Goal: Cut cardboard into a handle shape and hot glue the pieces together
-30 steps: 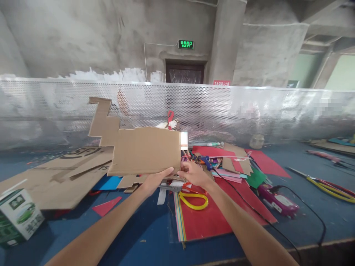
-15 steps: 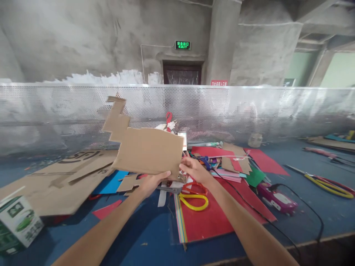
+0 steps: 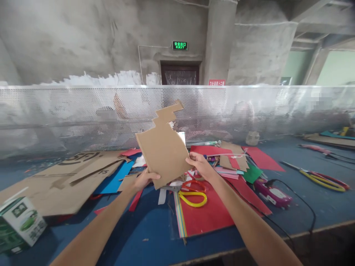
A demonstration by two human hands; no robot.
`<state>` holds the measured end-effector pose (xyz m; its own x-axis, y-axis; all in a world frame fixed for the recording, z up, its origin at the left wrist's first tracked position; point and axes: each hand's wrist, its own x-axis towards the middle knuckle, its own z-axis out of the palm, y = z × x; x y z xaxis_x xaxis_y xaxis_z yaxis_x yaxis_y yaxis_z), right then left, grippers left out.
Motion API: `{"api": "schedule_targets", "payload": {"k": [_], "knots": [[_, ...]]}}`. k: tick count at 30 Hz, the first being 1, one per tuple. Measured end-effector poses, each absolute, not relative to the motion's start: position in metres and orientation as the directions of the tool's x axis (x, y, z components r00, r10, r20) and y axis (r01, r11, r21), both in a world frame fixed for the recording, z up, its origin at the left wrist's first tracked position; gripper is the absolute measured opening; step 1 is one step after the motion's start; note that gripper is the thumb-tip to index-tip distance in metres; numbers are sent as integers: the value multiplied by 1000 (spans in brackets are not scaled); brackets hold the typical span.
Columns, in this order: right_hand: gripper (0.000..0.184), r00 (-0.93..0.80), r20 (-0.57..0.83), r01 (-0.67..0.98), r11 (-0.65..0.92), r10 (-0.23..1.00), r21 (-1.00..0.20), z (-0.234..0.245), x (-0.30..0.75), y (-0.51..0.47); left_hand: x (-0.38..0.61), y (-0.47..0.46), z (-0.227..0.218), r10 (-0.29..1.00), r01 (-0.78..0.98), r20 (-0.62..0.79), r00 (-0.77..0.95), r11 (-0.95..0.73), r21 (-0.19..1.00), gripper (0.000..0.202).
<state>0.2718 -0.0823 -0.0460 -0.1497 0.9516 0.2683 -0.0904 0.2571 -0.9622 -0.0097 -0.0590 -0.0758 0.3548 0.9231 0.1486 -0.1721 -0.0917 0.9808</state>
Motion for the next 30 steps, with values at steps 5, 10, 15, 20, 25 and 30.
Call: {"api": "schedule_targets", "payload": {"k": [5,10,15,20,25,30], "knots": [[39,-128,245,-215,214,961,-953,-50,266,-83,-12,-46,-67,942,-287,225,249,-150,946,41],[48,-58,235,-375,197,970,-906,-52,254,-86,-11,-51,-62,842,-403,351,409,-178,897,40],[51,-36,266,-455,221,963,-863,-55,236,-93,10,-66,-70,743,-311,330,582,-172,935,44],[48,-182,306,-312,240,934,-919,-60,222,-98,41,-84,-78,846,-295,259,467,-127,947,57],[39,-240,405,-63,402,882,-913,-61,221,-94,49,-88,-81,918,-291,263,296,-175,940,50],[30,-287,376,214,442,881,-871,-60,236,-89,46,-77,-89,958,-299,253,133,-205,932,54]]}}
